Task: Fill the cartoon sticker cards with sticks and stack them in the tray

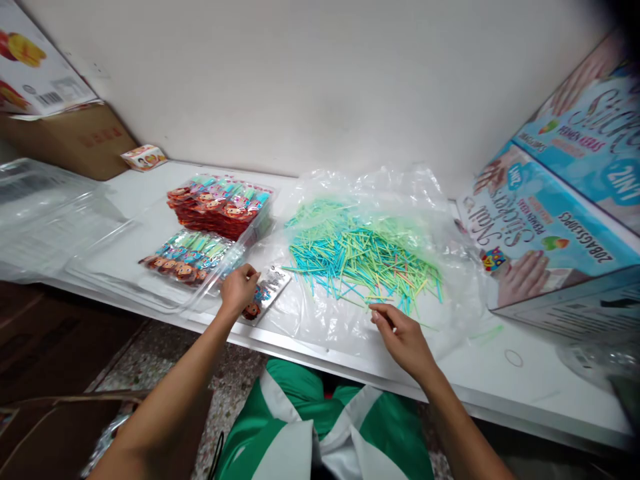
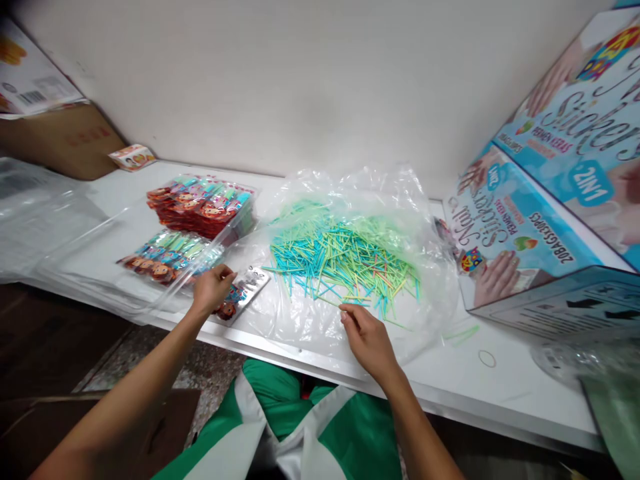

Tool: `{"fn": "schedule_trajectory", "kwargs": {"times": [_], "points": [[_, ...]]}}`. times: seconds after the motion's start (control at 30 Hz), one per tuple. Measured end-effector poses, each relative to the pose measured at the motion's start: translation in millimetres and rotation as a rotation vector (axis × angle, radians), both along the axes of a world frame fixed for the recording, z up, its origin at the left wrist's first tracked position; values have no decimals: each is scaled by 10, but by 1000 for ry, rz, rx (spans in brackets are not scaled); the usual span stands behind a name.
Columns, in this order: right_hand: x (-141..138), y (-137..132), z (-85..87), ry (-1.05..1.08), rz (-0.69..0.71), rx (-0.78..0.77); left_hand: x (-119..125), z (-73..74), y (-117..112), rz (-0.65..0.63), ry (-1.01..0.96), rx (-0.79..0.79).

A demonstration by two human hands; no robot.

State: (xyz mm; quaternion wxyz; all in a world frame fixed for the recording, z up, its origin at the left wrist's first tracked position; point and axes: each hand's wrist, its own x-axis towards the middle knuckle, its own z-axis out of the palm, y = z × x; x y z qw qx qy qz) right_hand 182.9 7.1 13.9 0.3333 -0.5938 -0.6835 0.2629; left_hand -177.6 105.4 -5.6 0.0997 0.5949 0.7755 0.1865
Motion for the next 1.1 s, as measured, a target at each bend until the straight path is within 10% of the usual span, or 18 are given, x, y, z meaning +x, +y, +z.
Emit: {"fn": "schedule_trajectory", "kwargs": {"times": [0.17,0.27,0.47,0.67,0.87,1.1], "points": [[-264,13,-11,206,-35,-139,292,150,-160,-37,-497,47],[-521,56,-68,472,-12,-295,745,176,-410,-159,-1022,-79],[-654,107,-222,591,128,-395,1368,123,-698,-274,-1425,-336],[-241,162,-196,362,282,-440,1451,-45,-574,-304,-1486,-529],[426,581,-219,-308,-47,-276,1471,-197,-500,-122,-1506,-457],[169,1156,-334,-612,-73,-252,1476,-399,-475,-40,-1529,-386]]}}
